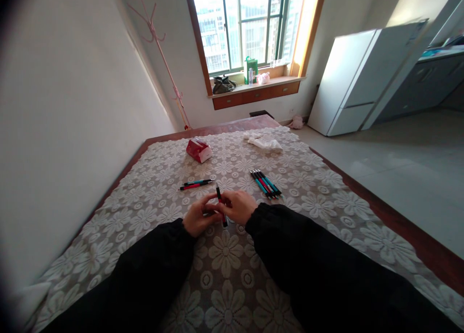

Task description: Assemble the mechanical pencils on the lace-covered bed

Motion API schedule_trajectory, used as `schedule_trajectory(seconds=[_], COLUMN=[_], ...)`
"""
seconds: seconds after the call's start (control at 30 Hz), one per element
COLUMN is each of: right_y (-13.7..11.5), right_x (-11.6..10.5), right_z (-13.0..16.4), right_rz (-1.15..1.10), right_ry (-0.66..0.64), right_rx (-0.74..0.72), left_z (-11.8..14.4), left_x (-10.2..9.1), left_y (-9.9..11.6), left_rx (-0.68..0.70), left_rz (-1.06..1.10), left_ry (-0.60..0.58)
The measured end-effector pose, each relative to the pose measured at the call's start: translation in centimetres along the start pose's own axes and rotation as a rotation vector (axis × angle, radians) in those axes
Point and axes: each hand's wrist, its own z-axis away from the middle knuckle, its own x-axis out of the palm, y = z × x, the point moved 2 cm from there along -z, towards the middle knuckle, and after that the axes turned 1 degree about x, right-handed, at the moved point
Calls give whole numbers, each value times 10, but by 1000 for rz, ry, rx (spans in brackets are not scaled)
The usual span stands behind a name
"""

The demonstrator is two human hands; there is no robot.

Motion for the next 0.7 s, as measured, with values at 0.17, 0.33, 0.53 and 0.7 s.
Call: schedule_trajectory(seconds=[0.17, 0.33, 0.53, 0.7], right_y=[18, 43, 55, 58], right_x=[-24, -47, -54, -53], right_z=[-4, -6, -7, -7], right_rz=[404, 610, 659, 672], right_ry=[-36, -117, -73, -97], right_rx=[177, 352, 397, 386], left_z=[-2, -8, -14, -13], left_x=[-6, -39, -77, -84], left_y=[4, 7, 0, -2], left_rx=[95, 197, 63, -9], left_rz=[-257, -814, -1144, -1204], left_ry=[90, 304, 404, 408])
